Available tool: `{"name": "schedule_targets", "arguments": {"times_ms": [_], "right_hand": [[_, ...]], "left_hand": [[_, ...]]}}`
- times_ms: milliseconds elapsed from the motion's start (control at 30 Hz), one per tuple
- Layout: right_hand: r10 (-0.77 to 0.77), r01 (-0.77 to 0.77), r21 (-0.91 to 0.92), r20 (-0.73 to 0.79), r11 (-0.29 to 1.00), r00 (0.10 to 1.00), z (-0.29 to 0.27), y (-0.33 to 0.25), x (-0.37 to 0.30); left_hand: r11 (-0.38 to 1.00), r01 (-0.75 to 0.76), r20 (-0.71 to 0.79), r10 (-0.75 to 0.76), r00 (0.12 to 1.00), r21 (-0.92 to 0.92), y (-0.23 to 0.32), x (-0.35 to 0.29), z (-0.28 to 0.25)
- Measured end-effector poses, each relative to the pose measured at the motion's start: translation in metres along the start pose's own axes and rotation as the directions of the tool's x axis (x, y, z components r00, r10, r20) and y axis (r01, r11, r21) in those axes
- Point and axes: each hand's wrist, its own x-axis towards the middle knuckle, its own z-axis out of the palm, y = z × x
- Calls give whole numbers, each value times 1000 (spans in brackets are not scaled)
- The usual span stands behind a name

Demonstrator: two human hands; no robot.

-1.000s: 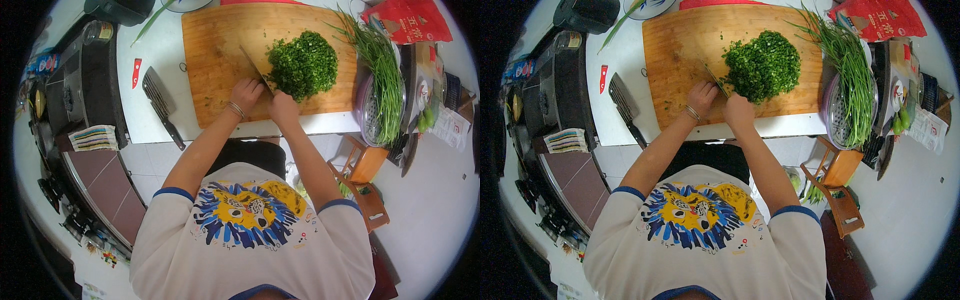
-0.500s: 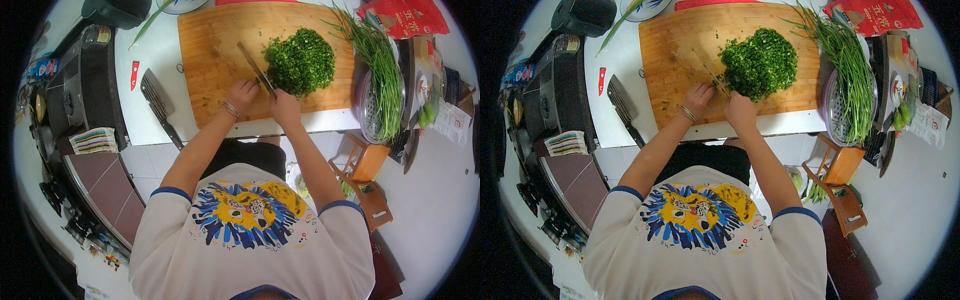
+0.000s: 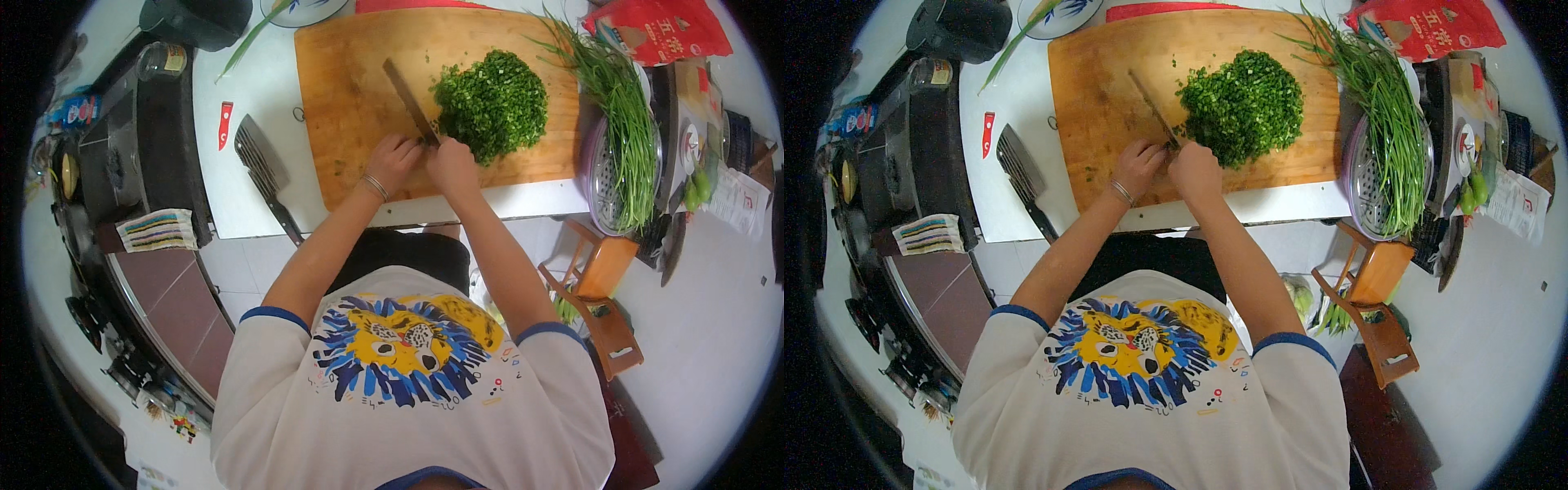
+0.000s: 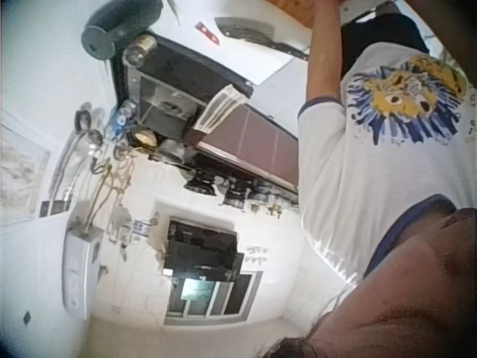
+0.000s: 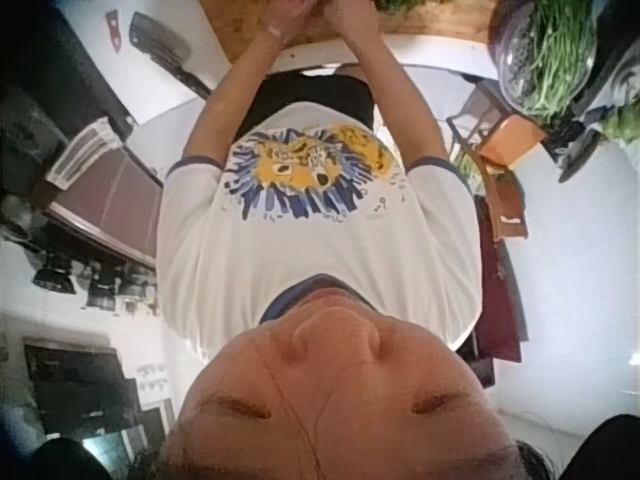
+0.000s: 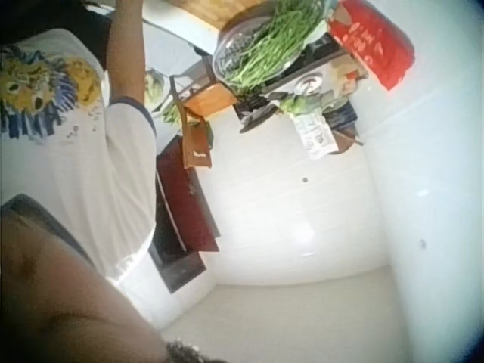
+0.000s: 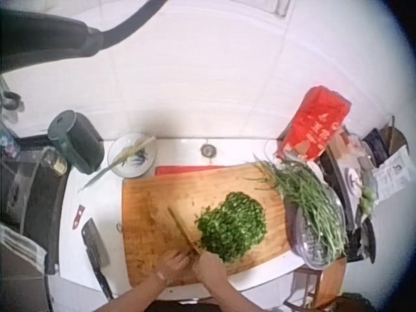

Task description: The person chops green onions on a wooden cutting board using a cleaver. They gather the chopped pieces into a pile, then take more green onions from a colander, trim the ends, and continue chopping them into small pieces.

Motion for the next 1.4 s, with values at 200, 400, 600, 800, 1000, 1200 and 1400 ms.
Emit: {"name": "schedule_targets", "arguments": {"times_ms": [200, 400, 600, 800, 1000, 1200, 1400], "right_hand": [[4, 3, 72, -107, 997, 994, 4, 22, 3], [-83, 78, -92, -41, 993, 996, 10, 21, -20], [-92, 91, -151, -4, 984, 996, 13, 7, -18], [-25, 25, 0, -124, 1000, 992, 0, -14, 7], [-37, 44, 22, -243, 999, 969, -12, 39, 11], [-62, 62, -6, -169, 998, 984, -2, 40, -15], [-22, 22, -2, -87, 1000, 996, 12, 33, -16]], "left_hand": [[999, 6, -44, -8, 999, -53, -1, -5, 2], [1000, -15, -107, 18, 994, 20, -2, -7, 4], [1000, 4, -55, -5, 998, -8, -2, -9, 0], [1000, -17, -40, 18, 999, 8, -2, -12, -12], [997, -64, -75, 61, 995, -52, 2, 2, 10], [995, -96, -70, 94, 993, -21, 2, 13, 12], [995, -100, -21, 101, 995, 20, -1, 12, 9]]}}
